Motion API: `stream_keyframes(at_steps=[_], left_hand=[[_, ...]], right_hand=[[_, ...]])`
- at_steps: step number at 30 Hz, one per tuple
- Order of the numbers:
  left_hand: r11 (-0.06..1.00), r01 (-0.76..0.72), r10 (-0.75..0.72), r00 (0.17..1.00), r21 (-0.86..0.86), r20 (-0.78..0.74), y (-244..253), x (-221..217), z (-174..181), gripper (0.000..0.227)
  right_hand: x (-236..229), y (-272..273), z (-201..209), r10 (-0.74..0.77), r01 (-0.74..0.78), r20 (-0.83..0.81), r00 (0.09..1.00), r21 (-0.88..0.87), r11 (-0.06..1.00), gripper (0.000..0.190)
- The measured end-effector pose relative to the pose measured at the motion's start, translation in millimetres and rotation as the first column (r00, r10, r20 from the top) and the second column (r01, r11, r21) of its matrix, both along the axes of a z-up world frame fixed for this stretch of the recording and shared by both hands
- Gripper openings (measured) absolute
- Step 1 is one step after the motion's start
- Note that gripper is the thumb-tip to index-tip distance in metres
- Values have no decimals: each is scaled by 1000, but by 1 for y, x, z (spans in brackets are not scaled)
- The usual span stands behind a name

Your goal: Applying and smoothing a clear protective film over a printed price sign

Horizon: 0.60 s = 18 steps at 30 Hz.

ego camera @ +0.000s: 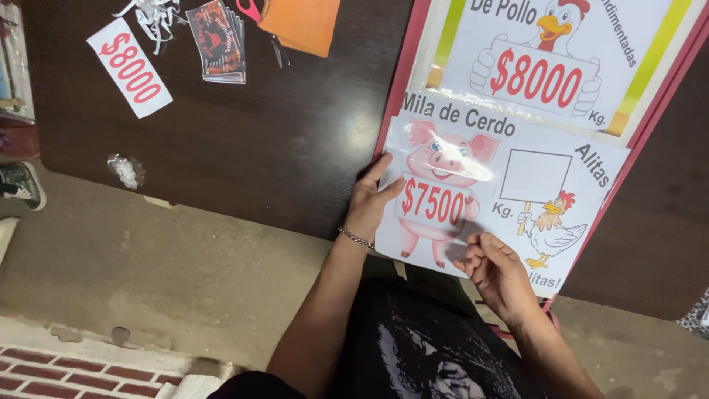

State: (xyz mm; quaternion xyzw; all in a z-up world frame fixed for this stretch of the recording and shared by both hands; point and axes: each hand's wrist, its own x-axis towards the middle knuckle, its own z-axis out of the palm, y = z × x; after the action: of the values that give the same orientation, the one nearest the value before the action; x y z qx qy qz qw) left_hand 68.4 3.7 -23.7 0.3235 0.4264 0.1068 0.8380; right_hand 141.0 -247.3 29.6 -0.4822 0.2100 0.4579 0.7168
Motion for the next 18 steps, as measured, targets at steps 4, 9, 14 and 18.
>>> stream_keyframes(at_steps=[4,9,14,18], left_hand=[[981,87,-90,996,172,5,0,-7,-19,79],[956,139,-142,990,259,-7,6,-5,-9,76],[905,229,-221,973,358,-64,14,-1,2,77],[820,377,-313,926,431,-212,18,2,21,79]], right_hand=[[2,0,0,-9,9,0,1000,3,1000,25],[3,1,1,-18,18,2,1000,5,1000,26],[7,8,6,-9,9,22,1000,-2,1000,26],[7,6,4,-6,6,30,1000,-5,1000,26]])
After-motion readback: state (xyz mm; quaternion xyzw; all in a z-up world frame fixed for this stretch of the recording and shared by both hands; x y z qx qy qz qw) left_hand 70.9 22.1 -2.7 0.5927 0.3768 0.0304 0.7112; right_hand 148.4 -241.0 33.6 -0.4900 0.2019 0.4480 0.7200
